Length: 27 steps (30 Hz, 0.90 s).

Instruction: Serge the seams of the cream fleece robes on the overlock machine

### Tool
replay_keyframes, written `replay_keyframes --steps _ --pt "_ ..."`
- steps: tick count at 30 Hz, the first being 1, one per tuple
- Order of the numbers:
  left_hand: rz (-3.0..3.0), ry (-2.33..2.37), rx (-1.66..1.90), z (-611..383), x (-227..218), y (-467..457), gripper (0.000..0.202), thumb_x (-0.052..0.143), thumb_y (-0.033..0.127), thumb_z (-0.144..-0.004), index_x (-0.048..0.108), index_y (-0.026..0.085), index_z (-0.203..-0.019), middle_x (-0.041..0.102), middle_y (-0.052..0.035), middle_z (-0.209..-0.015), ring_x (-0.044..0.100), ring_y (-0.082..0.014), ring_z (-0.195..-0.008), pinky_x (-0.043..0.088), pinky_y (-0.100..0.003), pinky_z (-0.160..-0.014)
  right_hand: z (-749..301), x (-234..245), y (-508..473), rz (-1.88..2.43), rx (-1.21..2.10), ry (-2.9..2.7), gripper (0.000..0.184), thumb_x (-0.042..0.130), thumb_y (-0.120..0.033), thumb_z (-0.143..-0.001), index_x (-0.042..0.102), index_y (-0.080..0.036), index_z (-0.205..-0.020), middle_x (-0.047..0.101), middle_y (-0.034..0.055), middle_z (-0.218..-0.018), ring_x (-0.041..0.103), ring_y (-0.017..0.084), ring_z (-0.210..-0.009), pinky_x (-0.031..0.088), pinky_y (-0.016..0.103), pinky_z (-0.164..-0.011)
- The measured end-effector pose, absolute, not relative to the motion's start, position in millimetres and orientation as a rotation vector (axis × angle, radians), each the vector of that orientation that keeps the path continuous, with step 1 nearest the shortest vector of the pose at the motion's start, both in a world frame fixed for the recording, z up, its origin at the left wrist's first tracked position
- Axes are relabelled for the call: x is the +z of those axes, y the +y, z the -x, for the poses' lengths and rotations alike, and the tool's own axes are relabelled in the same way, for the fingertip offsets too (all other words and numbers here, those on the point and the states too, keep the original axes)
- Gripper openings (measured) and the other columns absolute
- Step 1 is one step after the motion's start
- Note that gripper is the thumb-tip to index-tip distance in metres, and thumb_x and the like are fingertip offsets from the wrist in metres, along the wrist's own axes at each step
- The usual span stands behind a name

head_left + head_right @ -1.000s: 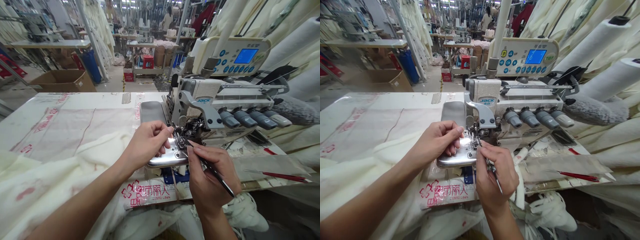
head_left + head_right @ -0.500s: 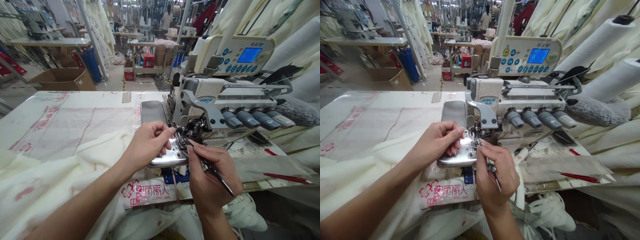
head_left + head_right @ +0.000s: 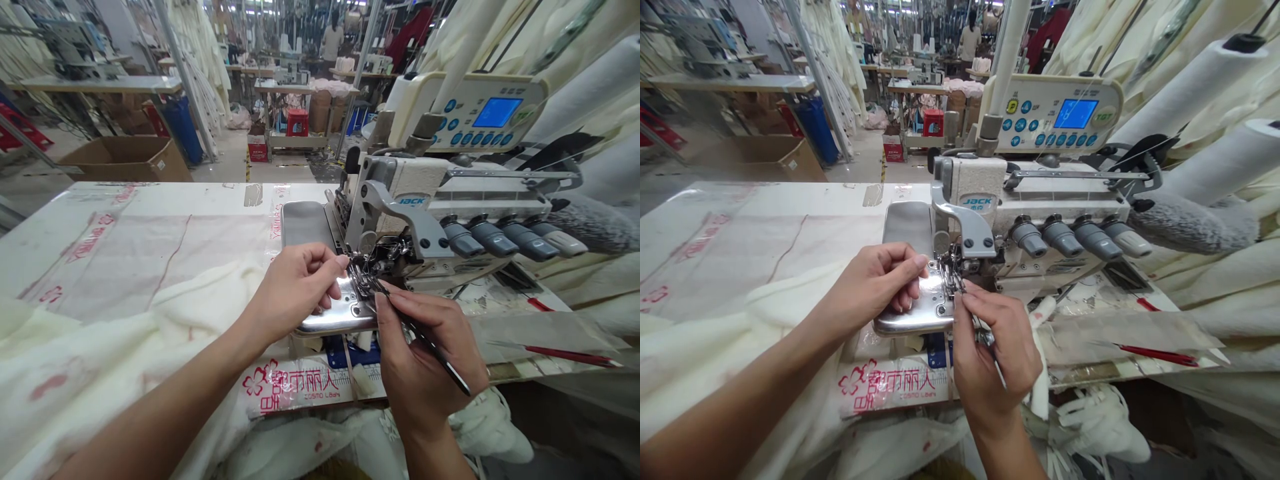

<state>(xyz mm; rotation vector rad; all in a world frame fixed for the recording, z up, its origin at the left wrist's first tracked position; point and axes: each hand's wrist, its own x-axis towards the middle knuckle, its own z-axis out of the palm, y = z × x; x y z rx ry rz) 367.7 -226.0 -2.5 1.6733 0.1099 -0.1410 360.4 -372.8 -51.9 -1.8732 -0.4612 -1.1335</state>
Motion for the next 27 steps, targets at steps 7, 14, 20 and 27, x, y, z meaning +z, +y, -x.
replay_keyframes --steps 7,14,20,27 --pt "-1.684 0.106 -0.136 -368.1 -3.6 -225.8 0.028 0.053 0.038 -0.085 0.055 0.016 -0.069 0.058 0.0035 -0.055 0.05 -0.0032 -0.043 0.039 -0.011 -0.039 -360.7 -52.8 -373.9 1.851 -1.118 -0.479 0.022 0.068 0.001 -0.07 0.064 -0.017 -0.081 0.069 0.0032 -0.08 0.065 0.017 -0.076 0.053 0.031 -0.07" --pt "-1.682 0.09 -0.136 -368.3 -3.6 -225.3 0.029 0.053 0.038 -0.085 0.053 0.016 -0.067 0.058 0.0034 -0.055 0.05 -0.0033 -0.043 0.039 -0.011 -0.04 -359.8 -51.6 -375.0 1.901 -1.088 -0.48 0.019 0.067 -0.002 -0.073 0.064 -0.018 -0.083 0.07 0.0032 -0.082 0.066 0.017 -0.078 0.054 0.032 -0.071" --pt "-1.681 0.093 -0.134 -367.2 -4.3 -225.1 0.027 0.053 0.037 -0.084 0.054 0.016 -0.067 0.059 0.0029 -0.056 0.05 -0.0039 -0.043 0.04 -0.012 -0.041 -358.5 -50.7 -375.9 1.904 -1.079 -0.486 0.02 0.068 -0.003 -0.072 0.063 -0.019 -0.085 0.07 0.0045 -0.086 0.066 0.018 -0.08 0.054 0.035 -0.073" --pt "-1.656 0.078 -0.143 -367.3 -4.8 -224.0 0.026 0.052 0.036 -0.084 0.053 0.016 -0.068 0.058 0.0025 -0.056 0.049 -0.0045 -0.044 0.041 -0.014 -0.042 -354.3 -43.2 -381.4 1.871 -1.003 -0.507 0.022 0.069 0.0 -0.069 0.065 -0.016 -0.084 0.069 0.006 -0.087 0.066 0.021 -0.08 0.054 0.038 -0.071"
